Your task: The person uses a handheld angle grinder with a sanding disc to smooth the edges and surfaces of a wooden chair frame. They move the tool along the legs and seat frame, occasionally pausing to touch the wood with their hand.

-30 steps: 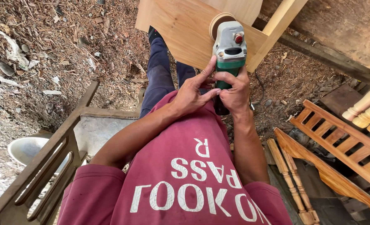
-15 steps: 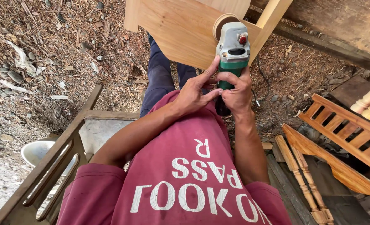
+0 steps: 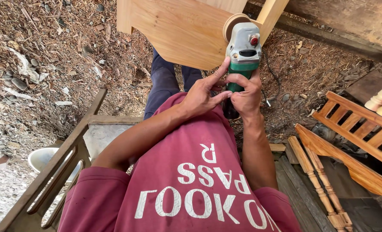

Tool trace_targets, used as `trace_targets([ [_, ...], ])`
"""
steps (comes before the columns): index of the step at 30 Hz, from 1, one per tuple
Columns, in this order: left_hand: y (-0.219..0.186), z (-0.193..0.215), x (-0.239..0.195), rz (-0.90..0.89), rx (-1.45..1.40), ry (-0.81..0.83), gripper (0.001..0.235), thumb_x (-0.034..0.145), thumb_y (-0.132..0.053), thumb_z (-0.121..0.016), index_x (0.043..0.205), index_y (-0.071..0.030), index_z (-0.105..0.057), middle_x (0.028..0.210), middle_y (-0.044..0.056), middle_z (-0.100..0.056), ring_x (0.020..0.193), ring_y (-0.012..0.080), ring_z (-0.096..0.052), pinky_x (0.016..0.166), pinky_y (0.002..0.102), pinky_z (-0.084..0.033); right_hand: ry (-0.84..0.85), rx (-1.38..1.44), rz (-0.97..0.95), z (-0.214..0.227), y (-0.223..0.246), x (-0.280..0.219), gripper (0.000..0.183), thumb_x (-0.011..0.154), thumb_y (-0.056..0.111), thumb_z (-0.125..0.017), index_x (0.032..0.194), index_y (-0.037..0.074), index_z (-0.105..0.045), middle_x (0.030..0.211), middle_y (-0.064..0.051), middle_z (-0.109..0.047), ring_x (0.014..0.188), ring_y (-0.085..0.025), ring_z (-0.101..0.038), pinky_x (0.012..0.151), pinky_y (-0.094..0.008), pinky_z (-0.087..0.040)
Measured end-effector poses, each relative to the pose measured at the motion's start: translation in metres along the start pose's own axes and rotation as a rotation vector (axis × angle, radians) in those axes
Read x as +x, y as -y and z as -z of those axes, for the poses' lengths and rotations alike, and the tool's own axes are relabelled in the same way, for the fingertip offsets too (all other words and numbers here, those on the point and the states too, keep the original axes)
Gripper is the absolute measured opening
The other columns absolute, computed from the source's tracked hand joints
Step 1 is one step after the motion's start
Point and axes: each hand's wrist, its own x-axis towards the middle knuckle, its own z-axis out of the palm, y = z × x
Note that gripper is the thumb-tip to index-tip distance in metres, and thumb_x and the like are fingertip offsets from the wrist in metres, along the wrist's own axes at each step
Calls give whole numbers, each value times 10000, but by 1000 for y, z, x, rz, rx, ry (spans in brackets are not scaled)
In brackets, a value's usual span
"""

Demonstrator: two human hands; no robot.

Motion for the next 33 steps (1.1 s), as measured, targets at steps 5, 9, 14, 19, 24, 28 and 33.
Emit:
trace_targets([
  [5, 1, -6, 3, 1, 9, 21, 839, 933, -155, -805, 1608, -269, -319, 1394, 175, -645, 1141, 366, -703, 907, 396, -652, -17, 26, -7, 7, -5, -5, 547, 559, -187, -629, 912, 198, -791, 1112, -156, -533, 939, -381, -638, 837, -442, -537],
  [9, 7, -13, 6, 6, 6, 43, 852, 934, -162, -805, 1615, -277, -306, 1433, 163, -619, 1155, 353, -700, 912, 389, -648, -31, 23, -19, 12, -13, -8, 563, 544, -174, -604, 913, 204, -800, 1105, -149, -547, 935, -369, -641, 836, -438, -547],
  [14, 8, -21, 9, 4, 11, 53, 851, 931, -163, -807, 1612, -268, -308, 1401, 189, -633, 1139, 370, -705, 909, 392, -651, -42, 29, -10, 18, -14, -8, 543, 563, -194, -645, 907, 199, -794, 1117, -152, -547, 939, -366, -642, 822, -440, -541],
  [19, 5, -26, 12, -1, 11, 62, 851, 930, -164, -808, 1611, -279, -311, 1353, 188, -664, 1125, 367, -712, 899, 383, -652, -48, 21, -10, 25, -17, -10, 533, 569, -195, -656, 900, 199, -792, 1116, -157, -546, 939, -377, -639, 807, -443, -539],
  [24, -6, -26, 17, -27, 57, 62, 838, 933, -190, -812, 1604, -280, -317, 1227, 207, -715, 1083, 391, -722, 877, 394, -663, -54, 43, -31, 28, -13, -9, 527, 594, -209, -627, 904, 188, -785, 1127, -168, -552, 956, -383, -642, 820, -454, -538],
  [28, -3, -31, 17, -6, 59, 72, 839, 935, -203, -806, 1605, -280, -307, 1178, 227, -723, 1075, 408, -719, 890, 404, -662, -58, 43, -27, 30, -19, -12, 533, 585, -212, -620, 908, 177, -785, 1110, -179, -546, 943, -386, -632, 823, -452, -534],
  [33, 4, -36, 17, 6, 32, 86, 832, 934, -191, -806, 1603, -285, -321, 1212, 239, -712, 1106, 391, -714, 898, 390, -655, -71, 40, -30, 32, -30, -18, 509, 564, -200, -635, 891, 164, -777, 1134, -176, -551, 951, -387, -633, 815, -450, -537],
])
